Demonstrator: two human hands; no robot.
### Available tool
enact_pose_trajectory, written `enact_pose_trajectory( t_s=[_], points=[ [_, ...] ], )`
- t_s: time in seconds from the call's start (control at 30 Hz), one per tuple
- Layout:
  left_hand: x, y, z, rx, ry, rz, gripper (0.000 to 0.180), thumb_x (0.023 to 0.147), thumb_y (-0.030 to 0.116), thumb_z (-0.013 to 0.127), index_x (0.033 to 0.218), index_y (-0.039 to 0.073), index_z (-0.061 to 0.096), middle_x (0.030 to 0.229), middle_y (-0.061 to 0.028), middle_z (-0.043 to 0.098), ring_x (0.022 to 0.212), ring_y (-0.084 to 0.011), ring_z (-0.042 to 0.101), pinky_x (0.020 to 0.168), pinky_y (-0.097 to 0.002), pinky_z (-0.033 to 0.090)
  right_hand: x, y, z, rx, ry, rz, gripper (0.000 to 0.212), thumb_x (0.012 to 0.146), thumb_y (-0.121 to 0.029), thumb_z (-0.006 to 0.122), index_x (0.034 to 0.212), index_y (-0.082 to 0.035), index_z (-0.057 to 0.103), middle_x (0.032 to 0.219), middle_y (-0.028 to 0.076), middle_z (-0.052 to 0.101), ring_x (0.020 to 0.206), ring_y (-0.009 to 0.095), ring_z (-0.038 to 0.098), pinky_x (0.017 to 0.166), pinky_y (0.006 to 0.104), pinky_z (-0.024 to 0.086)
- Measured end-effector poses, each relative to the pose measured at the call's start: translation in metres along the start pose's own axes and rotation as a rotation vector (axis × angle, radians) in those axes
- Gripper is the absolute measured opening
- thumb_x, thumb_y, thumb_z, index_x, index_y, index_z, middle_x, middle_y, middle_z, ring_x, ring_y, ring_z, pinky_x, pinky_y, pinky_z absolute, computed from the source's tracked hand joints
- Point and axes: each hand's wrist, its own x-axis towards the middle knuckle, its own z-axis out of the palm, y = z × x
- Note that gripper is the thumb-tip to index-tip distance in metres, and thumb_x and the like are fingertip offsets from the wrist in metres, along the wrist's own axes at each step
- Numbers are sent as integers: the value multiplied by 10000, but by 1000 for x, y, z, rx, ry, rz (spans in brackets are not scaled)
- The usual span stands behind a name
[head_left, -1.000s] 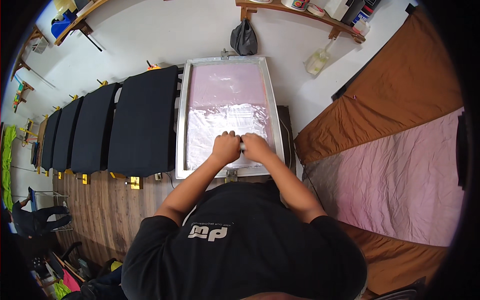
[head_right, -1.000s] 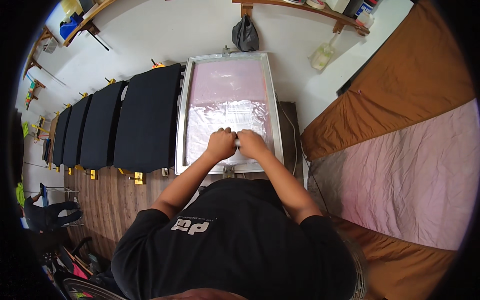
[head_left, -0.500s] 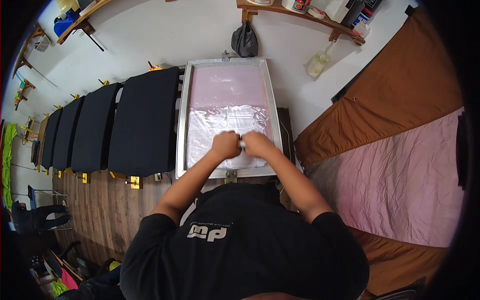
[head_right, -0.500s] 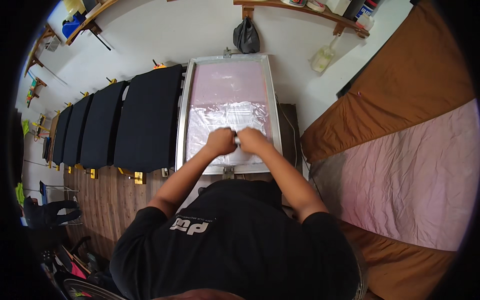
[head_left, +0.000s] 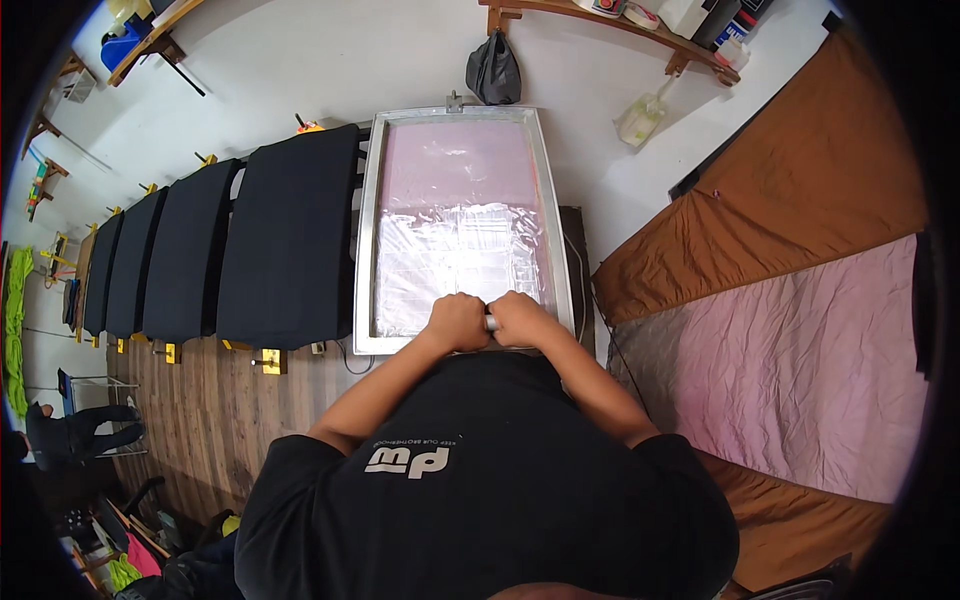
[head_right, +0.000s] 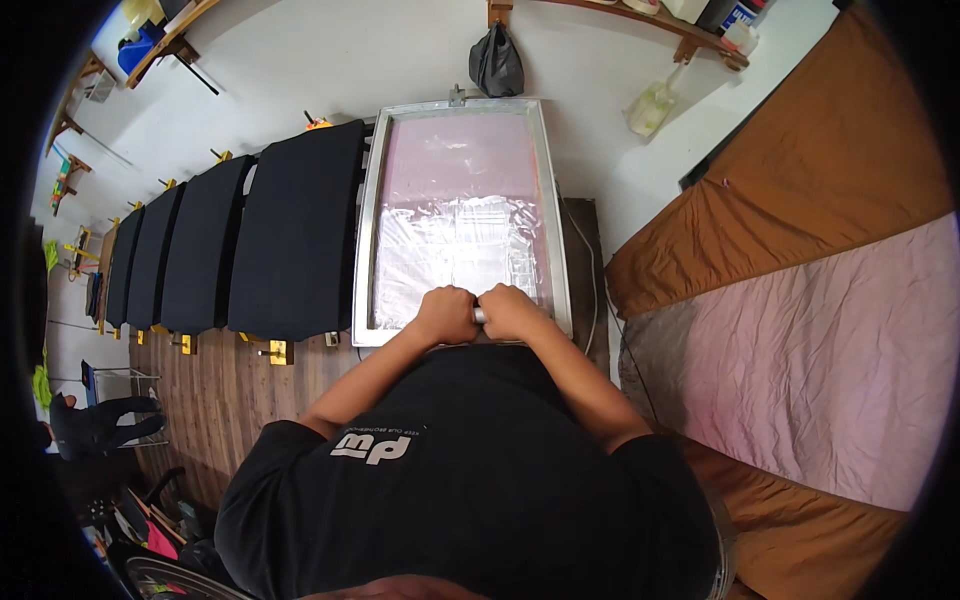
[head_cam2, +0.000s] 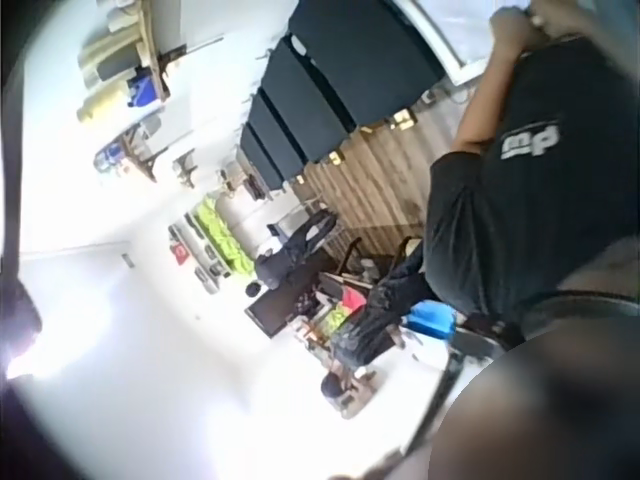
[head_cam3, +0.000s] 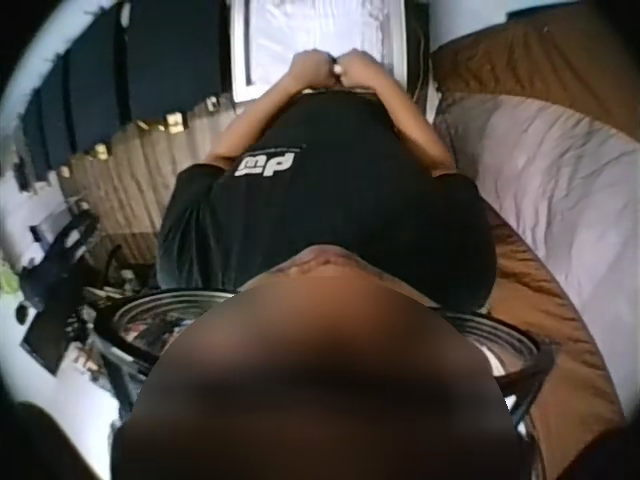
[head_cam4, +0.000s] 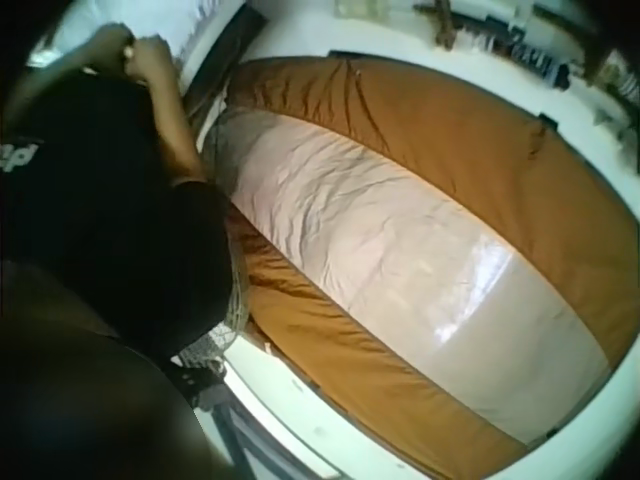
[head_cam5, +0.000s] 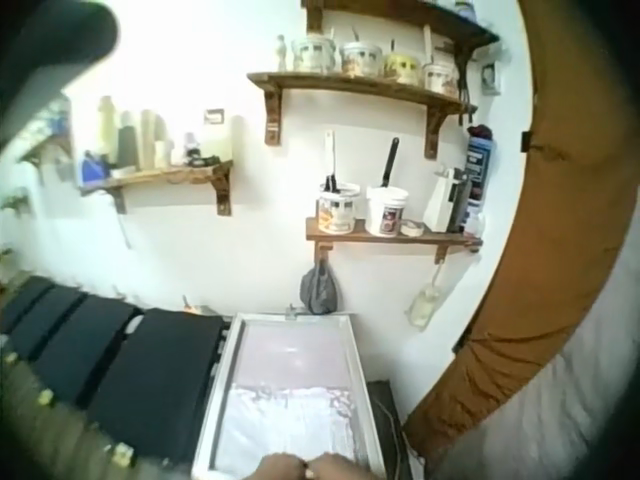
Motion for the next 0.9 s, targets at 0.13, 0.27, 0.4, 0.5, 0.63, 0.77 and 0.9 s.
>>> enact_pose_trajectory(
  t_s=[0.13,0.27,0.4,0.5,0.63,0.77,0.9],
  points=[
    [13,4,-21,16,-143,-65,263,702,292,676,835,90,779,808,-184,735,780,-366,727,734,-452,592,17,18,-13,62,-68,-35,215,620,-110,659,765,41,708,787,286,675,779,452,685,738,484,561],
    [35,-6,-26,28,117,-16,220,723,265,671,787,72,755,819,-176,722,793,-360,718,725,-460,584,32,19,-34,11,67,28,180,690,-78,664,834,13,723,872,259,706,853,425,698,795,490,565],
    [29,-17,10,95,350,106,183,686,143,710,840,45,700,887,-153,658,855,-348,653,718,-453,561,32,19,10,-47,322,24,201,738,-63,661,935,-26,662,978,172,666,984,373,640,842,474,548],
    [-1,-13,47,-26,425,125,265,665,130,717,907,45,648,893,-156,630,864,-348,646,712,-450,566,4,9,49,-74,444,-35,253,745,-17,637,997,-3,627,1025,177,638,1033,356,615,855,459,552],
    [-17,1,16,-28,239,114,204,667,172,706,820,40,689,835,-172,668,770,-364,682,688,-465,571,-12,-5,30,-48,220,5,215,735,-47,657,946,-5,656,975,189,661,976,372,640,853,463,548],
    [8,2,-17,16,-85,-33,198,707,238,675,795,82,761,823,-194,726,751,-368,722,708,-464,588,12,7,-22,-5,-103,-9,241,681,-64,654,885,29,745,901,283,704,872,427,705,799,487,573],
    [50,-13,-23,17,86,-35,218,708,242,675,827,79,757,868,-187,727,826,-359,722,727,-475,583,44,27,-29,-7,104,39,201,693,-39,651,865,23,734,914,272,705,881,423,699,816,487,566]
  ],
)
